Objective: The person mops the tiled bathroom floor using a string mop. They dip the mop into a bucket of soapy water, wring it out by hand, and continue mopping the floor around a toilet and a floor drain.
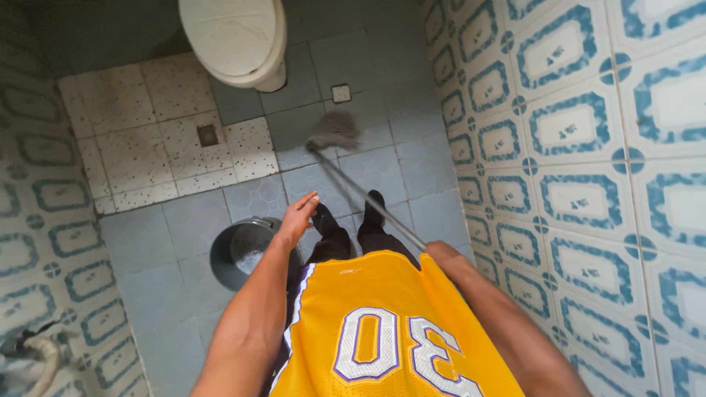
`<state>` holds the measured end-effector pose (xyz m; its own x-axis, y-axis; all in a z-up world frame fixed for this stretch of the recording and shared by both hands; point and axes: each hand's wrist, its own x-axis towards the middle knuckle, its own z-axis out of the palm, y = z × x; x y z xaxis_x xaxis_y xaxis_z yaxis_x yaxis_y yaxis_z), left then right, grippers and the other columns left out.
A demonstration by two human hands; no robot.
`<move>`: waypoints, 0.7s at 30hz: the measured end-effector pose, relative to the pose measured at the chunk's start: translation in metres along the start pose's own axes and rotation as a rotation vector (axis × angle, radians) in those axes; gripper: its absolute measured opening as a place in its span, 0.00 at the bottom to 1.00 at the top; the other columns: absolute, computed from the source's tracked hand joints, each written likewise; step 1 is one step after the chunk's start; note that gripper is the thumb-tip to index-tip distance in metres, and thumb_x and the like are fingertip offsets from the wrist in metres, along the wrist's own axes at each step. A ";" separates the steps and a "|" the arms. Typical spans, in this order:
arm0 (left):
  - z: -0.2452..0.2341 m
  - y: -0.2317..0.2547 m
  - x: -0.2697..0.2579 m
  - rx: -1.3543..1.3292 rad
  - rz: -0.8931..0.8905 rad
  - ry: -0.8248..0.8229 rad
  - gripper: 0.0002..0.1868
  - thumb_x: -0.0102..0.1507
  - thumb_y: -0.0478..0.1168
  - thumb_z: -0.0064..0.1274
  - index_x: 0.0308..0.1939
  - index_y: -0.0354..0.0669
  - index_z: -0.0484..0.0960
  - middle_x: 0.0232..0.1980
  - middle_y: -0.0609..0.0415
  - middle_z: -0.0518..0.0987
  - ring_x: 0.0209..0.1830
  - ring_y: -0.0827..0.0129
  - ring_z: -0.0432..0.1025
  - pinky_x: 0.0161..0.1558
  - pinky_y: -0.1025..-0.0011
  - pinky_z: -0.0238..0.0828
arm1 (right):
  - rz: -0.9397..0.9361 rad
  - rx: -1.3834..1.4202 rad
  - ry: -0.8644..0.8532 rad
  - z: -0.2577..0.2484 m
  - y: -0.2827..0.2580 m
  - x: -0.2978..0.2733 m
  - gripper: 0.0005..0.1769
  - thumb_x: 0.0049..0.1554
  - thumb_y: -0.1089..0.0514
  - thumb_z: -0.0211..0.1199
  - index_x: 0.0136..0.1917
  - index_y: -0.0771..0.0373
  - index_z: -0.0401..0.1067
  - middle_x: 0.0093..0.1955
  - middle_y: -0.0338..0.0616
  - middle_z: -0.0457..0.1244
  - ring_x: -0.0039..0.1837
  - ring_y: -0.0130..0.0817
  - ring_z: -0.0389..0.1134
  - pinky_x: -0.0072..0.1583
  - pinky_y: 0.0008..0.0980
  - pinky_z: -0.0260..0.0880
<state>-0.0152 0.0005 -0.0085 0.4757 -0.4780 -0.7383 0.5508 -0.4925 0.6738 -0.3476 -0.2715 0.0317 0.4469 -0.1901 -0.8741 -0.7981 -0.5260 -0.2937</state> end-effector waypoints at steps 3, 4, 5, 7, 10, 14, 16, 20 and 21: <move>-0.011 -0.011 -0.010 -0.045 -0.014 0.029 0.32 0.64 0.60 0.53 0.71 0.56 0.75 0.63 0.54 0.79 0.59 0.60 0.74 0.54 0.56 0.71 | -0.031 -0.241 0.098 0.006 -0.038 0.025 0.30 0.60 0.35 0.57 0.51 0.64 0.79 0.53 0.60 0.70 0.59 0.57 0.71 0.59 0.49 0.71; -0.014 -0.015 -0.014 -0.036 -0.023 0.050 0.32 0.64 0.60 0.53 0.71 0.56 0.75 0.63 0.54 0.79 0.59 0.59 0.74 0.54 0.56 0.71 | 0.028 -0.275 0.129 0.005 -0.053 0.031 0.30 0.61 0.34 0.54 0.52 0.62 0.79 0.55 0.58 0.70 0.60 0.56 0.70 0.60 0.50 0.70; -0.017 -0.019 -0.019 -0.027 -0.031 0.072 0.32 0.64 0.60 0.53 0.70 0.56 0.75 0.63 0.54 0.79 0.58 0.59 0.74 0.54 0.56 0.71 | 0.087 -0.308 0.161 0.000 -0.063 0.033 0.31 0.62 0.33 0.52 0.54 0.61 0.79 0.58 0.55 0.70 0.62 0.55 0.70 0.61 0.51 0.70; -0.027 -0.021 -0.024 -0.006 -0.047 0.099 0.32 0.64 0.60 0.53 0.70 0.56 0.75 0.63 0.54 0.79 0.58 0.58 0.74 0.54 0.55 0.72 | 0.183 -0.264 0.146 -0.018 -0.068 0.027 0.31 0.62 0.31 0.51 0.56 0.57 0.79 0.60 0.54 0.69 0.65 0.54 0.69 0.64 0.51 0.69; -0.034 -0.023 -0.025 0.011 -0.077 0.097 0.32 0.64 0.60 0.53 0.70 0.58 0.75 0.64 0.54 0.78 0.60 0.56 0.73 0.55 0.54 0.71 | 0.311 -0.275 0.089 -0.036 -0.050 0.015 0.34 0.63 0.29 0.49 0.60 0.57 0.78 0.65 0.53 0.67 0.69 0.52 0.67 0.69 0.50 0.65; -0.027 -0.014 -0.019 0.013 -0.080 0.062 0.32 0.63 0.59 0.53 0.70 0.57 0.75 0.66 0.53 0.77 0.62 0.54 0.72 0.56 0.53 0.71 | 0.457 -0.231 0.062 -0.070 0.011 -0.018 0.40 0.65 0.27 0.42 0.70 0.58 0.72 0.75 0.55 0.60 0.77 0.52 0.58 0.75 0.49 0.58; -0.024 -0.002 -0.016 0.045 -0.058 0.041 0.32 0.63 0.59 0.53 0.70 0.56 0.75 0.67 0.52 0.77 0.63 0.54 0.72 0.56 0.53 0.72 | 0.574 -0.168 0.095 -0.076 0.039 -0.038 0.40 0.65 0.27 0.39 0.72 0.54 0.71 0.77 0.53 0.58 0.79 0.51 0.57 0.76 0.50 0.56; -0.020 0.026 -0.008 0.089 0.014 0.013 0.32 0.64 0.59 0.51 0.71 0.56 0.73 0.68 0.50 0.77 0.64 0.55 0.73 0.59 0.53 0.71 | 0.593 -0.056 0.176 -0.082 0.092 -0.055 0.40 0.64 0.28 0.46 0.72 0.60 0.70 0.76 0.60 0.57 0.76 0.58 0.58 0.73 0.54 0.57; -0.021 0.031 -0.007 0.098 0.038 0.009 0.32 0.65 0.59 0.51 0.71 0.56 0.73 0.68 0.50 0.77 0.64 0.55 0.73 0.59 0.53 0.72 | 0.598 -0.006 0.205 -0.079 0.099 -0.056 0.40 0.65 0.29 0.48 0.71 0.62 0.71 0.75 0.62 0.58 0.75 0.60 0.58 0.72 0.55 0.58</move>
<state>0.0132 0.0043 0.0169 0.5016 -0.4911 -0.7122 0.4628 -0.5433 0.7005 -0.4202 -0.3785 0.0819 -0.0071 -0.6074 -0.7944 -0.9320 -0.2839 0.2254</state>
